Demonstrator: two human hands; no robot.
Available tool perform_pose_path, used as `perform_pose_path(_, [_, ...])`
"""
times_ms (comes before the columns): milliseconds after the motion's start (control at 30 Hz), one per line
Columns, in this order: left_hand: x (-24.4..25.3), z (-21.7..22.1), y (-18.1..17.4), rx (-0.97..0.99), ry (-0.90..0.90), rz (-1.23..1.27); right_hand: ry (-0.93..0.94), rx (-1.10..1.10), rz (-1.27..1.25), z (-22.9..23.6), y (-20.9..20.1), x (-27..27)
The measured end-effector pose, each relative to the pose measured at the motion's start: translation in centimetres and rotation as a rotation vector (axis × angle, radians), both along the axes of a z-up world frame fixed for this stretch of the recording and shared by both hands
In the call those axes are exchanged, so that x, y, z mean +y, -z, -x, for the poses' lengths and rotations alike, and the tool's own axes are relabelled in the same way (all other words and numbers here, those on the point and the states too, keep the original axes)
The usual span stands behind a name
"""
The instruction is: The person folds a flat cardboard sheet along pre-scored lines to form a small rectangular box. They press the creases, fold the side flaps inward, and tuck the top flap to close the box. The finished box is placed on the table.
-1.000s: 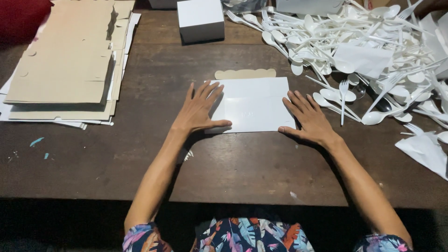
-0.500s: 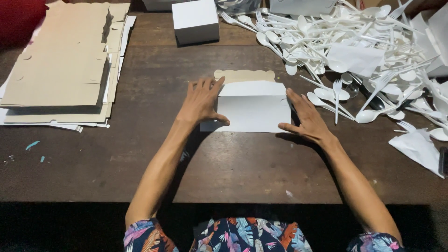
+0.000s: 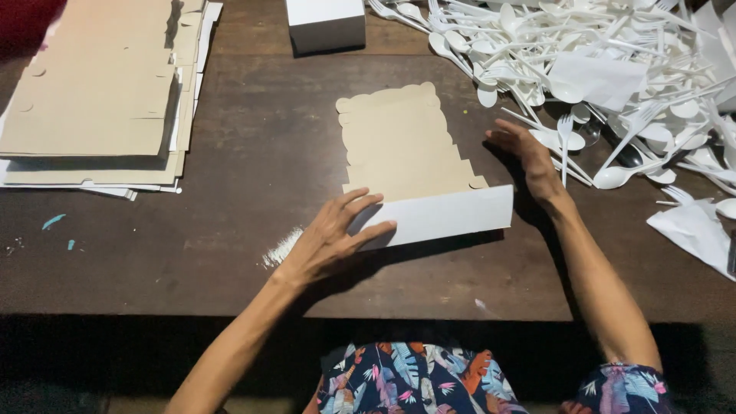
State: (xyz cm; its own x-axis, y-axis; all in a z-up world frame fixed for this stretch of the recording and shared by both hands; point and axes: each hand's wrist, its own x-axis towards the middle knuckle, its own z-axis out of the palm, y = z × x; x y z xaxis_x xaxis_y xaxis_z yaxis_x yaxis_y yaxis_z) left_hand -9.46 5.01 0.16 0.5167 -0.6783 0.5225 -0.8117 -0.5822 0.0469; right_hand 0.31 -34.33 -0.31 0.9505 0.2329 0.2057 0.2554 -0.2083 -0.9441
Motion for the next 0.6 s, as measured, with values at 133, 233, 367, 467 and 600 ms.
perform_pose_path(133, [0.6,0.6,-1.3,0.242,0.23,0.092,0.113,-0.07,0.473,-0.8,-2.2,3.2])
perform_pose_path(233, [0.5,-0.1,-1.3,0.544,0.328,0.326,0.07,-0.047,0.667,-3.1,-2.1,4.8])
perform_pose_path(367, [-0.9,-1.3,-1.0,0.492,-0.119,0.14,0.047,-0.04,0.861,-4.7,-4.1,7.8])
perform_pose_path(467, [-1.9,-2.1,-0.4,0.545,-0.292,0.02,0.103,0.119,0.892,-5.4,-4.6,9.3])
perform_pose_path(600, [-1.9,-3.0,-1.7,0.721,-0.388,0.108,0.208,0.249,0.778,-6.1,-3.2,9.3])
